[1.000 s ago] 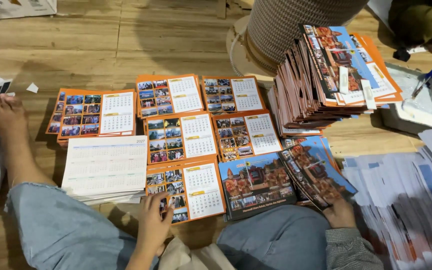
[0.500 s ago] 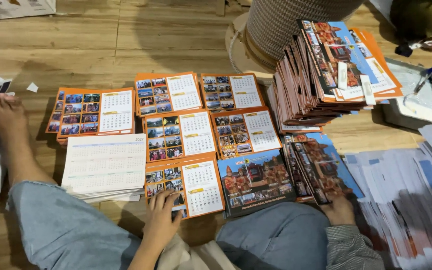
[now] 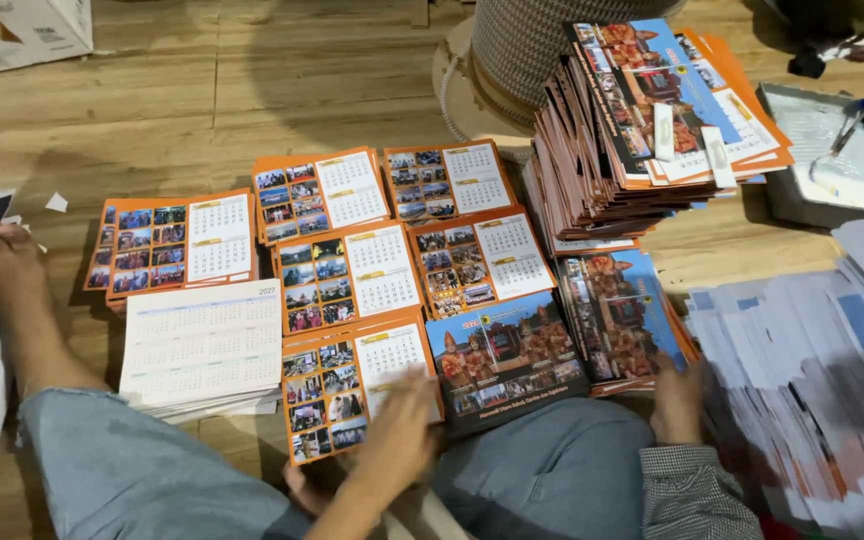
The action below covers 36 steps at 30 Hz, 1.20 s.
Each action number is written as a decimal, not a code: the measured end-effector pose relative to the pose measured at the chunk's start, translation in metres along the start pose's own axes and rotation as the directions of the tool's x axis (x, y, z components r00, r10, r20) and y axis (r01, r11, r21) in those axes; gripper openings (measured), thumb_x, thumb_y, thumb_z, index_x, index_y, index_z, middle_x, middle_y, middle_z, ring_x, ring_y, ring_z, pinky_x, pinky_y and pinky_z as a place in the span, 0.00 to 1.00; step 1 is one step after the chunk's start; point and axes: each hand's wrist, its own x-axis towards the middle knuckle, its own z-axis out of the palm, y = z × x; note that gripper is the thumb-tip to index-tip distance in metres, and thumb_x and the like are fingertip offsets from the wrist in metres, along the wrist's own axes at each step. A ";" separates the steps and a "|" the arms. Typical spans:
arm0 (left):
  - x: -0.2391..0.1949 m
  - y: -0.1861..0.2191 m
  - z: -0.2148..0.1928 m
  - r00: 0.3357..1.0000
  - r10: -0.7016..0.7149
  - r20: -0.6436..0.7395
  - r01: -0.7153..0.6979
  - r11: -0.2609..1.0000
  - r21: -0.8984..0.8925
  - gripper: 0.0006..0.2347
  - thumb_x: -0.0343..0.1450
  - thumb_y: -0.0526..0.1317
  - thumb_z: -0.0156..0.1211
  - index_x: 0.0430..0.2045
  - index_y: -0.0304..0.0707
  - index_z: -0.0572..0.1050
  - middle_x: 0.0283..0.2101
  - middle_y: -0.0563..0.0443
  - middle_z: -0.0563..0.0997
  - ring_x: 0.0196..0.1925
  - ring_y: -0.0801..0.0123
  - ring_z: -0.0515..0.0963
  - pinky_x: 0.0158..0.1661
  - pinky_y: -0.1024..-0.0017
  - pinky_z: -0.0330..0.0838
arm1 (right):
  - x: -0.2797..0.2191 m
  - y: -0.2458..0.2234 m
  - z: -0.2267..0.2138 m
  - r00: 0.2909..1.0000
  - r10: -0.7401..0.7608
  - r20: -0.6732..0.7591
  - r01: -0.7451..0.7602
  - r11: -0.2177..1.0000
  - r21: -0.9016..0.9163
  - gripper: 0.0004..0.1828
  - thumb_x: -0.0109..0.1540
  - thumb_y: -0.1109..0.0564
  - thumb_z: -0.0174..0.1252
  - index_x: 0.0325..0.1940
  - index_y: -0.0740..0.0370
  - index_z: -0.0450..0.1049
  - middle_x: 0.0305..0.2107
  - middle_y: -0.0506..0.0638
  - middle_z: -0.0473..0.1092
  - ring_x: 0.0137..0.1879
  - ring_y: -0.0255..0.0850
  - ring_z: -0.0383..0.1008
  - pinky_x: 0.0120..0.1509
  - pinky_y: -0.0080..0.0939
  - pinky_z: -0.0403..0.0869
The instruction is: The person sits on the floor and sorts through a large stack of orange calendars. They pick up the calendars, flip through the pages to check the contents, and place them into separate piles on the floor.
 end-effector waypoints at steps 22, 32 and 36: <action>0.043 0.029 0.072 0.912 0.320 0.257 -0.356 0.929 0.106 0.06 0.59 0.26 0.55 0.26 0.29 0.74 0.26 0.39 0.75 0.35 0.48 0.73 0.23 0.58 0.73 | -0.002 0.006 0.018 0.667 -0.679 0.308 0.744 0.633 -0.215 0.14 0.60 0.59 0.49 0.48 0.62 0.71 0.50 0.54 0.65 0.55 0.46 0.65 0.56 0.45 0.68; 0.071 0.042 0.005 0.953 0.301 0.021 -0.293 0.940 -0.178 0.11 0.54 0.23 0.48 0.25 0.30 0.71 0.29 0.40 0.76 0.34 0.50 0.73 0.38 0.59 0.67 | -0.037 0.009 0.039 -0.097 -0.625 0.775 0.991 0.013 0.135 0.44 0.44 0.38 0.71 0.58 0.55 0.64 0.62 0.51 0.58 0.69 0.49 0.52 0.69 0.53 0.50; 0.102 0.050 -0.040 0.926 0.281 -0.253 -0.332 0.924 -0.191 0.05 0.63 0.34 0.60 0.27 0.32 0.71 0.35 0.43 0.77 0.39 0.55 0.75 0.44 0.61 0.67 | -0.036 0.000 0.067 -0.155 -0.665 0.731 0.979 -0.204 0.023 0.36 0.47 0.63 0.61 0.59 0.47 0.66 0.56 0.49 0.65 0.63 0.45 0.62 0.70 0.51 0.51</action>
